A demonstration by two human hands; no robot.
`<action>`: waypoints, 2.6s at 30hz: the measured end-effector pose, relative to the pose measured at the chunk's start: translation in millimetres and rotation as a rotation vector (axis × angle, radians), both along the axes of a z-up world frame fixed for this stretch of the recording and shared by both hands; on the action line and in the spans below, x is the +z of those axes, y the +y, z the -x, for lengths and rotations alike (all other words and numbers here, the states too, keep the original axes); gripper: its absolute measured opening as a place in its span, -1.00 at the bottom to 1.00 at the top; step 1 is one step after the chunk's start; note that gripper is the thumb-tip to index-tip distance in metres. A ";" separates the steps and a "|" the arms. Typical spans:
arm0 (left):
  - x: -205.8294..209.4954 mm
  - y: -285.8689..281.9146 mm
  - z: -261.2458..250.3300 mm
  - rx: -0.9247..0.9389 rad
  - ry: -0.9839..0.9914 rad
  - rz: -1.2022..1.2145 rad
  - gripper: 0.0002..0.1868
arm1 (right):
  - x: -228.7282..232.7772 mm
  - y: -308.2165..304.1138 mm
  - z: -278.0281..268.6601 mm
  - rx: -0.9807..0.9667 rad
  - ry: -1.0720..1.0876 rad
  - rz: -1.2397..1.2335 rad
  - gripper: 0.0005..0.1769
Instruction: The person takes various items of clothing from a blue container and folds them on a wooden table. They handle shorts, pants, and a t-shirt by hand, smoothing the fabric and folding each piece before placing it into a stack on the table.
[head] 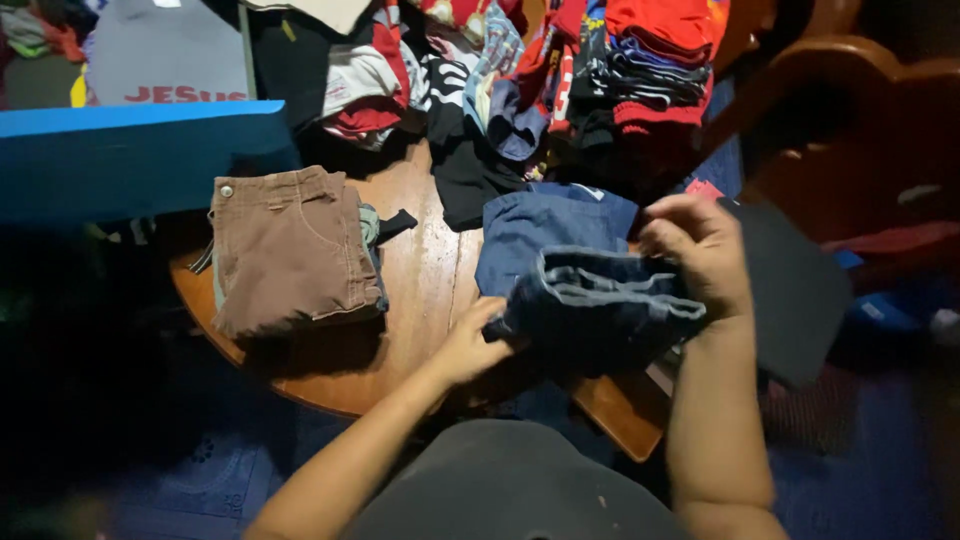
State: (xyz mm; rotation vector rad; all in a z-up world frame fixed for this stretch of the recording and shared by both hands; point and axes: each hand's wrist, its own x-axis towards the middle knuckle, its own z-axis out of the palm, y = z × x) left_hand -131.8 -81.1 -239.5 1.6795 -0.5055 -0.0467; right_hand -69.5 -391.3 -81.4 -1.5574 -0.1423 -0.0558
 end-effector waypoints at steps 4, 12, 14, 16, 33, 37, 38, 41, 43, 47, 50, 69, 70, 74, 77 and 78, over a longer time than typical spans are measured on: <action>-15.9 6.1 3.4 -0.024 0.021 0.011 -0.45 | -59.0 8.6 -11.3 0.007 0.255 0.146 -0.75; -12.2 3.3 -10.8 -0.047 0.415 0.469 -0.55 | -133.7 25.8 -4.3 -0.142 0.018 0.382 -0.62; 8.8 5.4 -25.8 -0.085 0.473 0.694 -0.56 | -114.5 15.8 -7.5 0.240 -0.192 0.330 -0.55; 32.4 17.9 -38.4 -0.050 0.539 0.848 -0.58 | -95.8 16.1 -2.3 0.437 -0.132 0.135 -0.36; 103.7 225.5 -71.1 0.414 0.447 1.101 -0.71 | -44.6 128.4 -58.1 0.254 0.074 -0.745 -0.73; 88.8 309.8 -78.4 0.642 0.450 1.080 -0.75 | -67.0 180.4 -113.7 0.122 0.335 -0.750 -0.69; 82.3 332.3 -80.3 0.712 0.454 1.062 -0.75 | -82.2 194.0 -123.7 0.077 0.415 -0.762 -0.67; 56.8 383.2 -79.8 0.896 0.488 0.960 -0.78 | -128.2 215.9 -134.5 -0.029 0.554 -0.647 -0.50; 46.8 397.7 -76.7 0.882 0.401 0.720 -0.79 | -154.1 219.7 -133.8 -0.122 0.557 -0.572 -0.38; 88.6 374.8 -56.8 0.805 -0.076 0.070 -0.72 | -187.8 225.7 -116.9 -0.385 0.487 -0.545 -0.30; 149.8 345.3 -44.9 0.604 -0.324 -0.595 -0.59 | -197.4 234.4 -101.5 -0.484 0.427 -0.575 -0.42; 138.5 318.7 -194.9 0.613 -0.321 -0.135 -0.61 | -152.8 223.3 -109.7 -0.416 0.104 -0.109 -0.46; 130.6 323.3 -186.4 0.614 -0.338 -0.158 -0.59 | -163.5 229.3 -92.7 -0.406 0.061 0.034 -0.39; 111.9 330.0 -126.0 0.784 -0.174 -0.206 -0.58 | -200.7 249.6 19.5 -0.297 0.202 0.189 -0.41; 114.1 336.1 -89.4 0.779 -0.063 -0.588 -0.68 | -216.5 253.3 83.8 -0.271 0.465 0.110 -0.57; 114.9 336.6 -86.5 0.779 0.031 -0.586 -0.63 | -223.7 251.9 90.9 -0.201 0.553 -0.098 -0.63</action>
